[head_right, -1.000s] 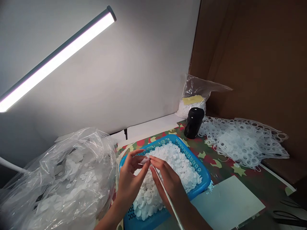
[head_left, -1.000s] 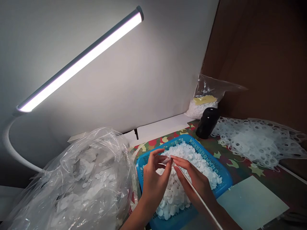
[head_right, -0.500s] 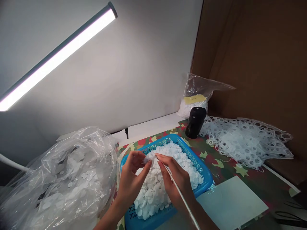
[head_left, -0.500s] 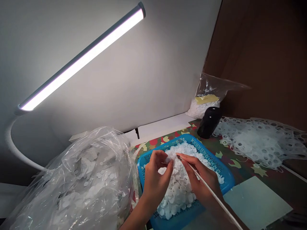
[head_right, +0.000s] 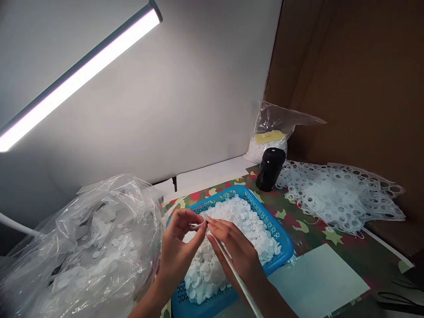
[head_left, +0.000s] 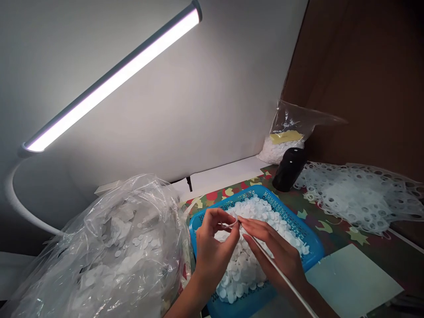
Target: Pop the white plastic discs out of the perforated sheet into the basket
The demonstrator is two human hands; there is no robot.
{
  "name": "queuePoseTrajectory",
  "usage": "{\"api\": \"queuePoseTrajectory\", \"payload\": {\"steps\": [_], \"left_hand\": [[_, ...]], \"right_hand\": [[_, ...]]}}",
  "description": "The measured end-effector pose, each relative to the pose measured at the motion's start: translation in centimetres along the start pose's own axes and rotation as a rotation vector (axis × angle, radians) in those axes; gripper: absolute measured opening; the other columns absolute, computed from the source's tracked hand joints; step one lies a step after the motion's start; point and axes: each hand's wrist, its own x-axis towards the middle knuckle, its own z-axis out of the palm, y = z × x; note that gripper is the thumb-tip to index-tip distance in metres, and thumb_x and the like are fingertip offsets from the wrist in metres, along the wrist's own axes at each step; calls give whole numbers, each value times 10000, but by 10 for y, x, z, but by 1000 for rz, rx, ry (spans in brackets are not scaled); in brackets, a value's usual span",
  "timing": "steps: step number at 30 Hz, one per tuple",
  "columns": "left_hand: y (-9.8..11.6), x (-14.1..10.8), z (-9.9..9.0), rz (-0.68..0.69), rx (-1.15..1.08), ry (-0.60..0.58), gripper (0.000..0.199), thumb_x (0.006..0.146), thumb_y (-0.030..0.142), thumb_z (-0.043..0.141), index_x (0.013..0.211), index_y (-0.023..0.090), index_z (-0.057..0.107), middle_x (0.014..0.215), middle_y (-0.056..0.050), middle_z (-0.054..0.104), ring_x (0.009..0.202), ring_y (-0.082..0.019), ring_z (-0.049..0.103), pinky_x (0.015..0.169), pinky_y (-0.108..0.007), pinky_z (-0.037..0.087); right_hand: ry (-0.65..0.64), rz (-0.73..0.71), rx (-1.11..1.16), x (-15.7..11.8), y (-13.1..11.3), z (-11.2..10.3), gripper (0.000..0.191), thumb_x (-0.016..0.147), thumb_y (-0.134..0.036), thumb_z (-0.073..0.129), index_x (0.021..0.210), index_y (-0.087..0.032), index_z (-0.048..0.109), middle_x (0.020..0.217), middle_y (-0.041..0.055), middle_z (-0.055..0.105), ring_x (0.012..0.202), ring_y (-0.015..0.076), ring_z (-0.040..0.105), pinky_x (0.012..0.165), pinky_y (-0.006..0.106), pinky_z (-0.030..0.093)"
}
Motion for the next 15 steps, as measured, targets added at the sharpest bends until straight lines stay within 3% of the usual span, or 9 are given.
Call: {"api": "queuePoseTrajectory", "payload": {"steps": [5, 10, 15], "left_hand": [[-1, -2, 0, 25, 68, 15, 120, 831, 163, 614, 862, 212, 510, 803, 17, 605, 726, -122, 583, 674, -232, 478], [-2, -3, -2, 34, 112, -2, 124, 846, 172, 600, 877, 227, 493, 763, 33, 558, 692, -117, 523, 675, -231, 453], [-4, -3, -2, 12, 82, -20, 114, 859, 193, 602, 902, 222, 500, 798, 14, 584, 734, -133, 557, 712, -255, 467]], "right_hand": [[-13, -14, -4, -1, 1, -1, 302, 902, -94, 517, 1159, -234, 591, 1134, 66, 671, 1072, 204, 622, 915, 371, 542], [-21, 66, -45, 1, 1, -6, 300, 909, -98, 500, 1164, -234, 581, 1140, 69, 671, 1076, 200, 622, 925, 355, 532], [141, 202, -111, 6, 5, -15, 184, 927, -193, 503, 1077, -238, 600, 1122, 59, 685, 1057, 208, 639, 923, 367, 531]]}}
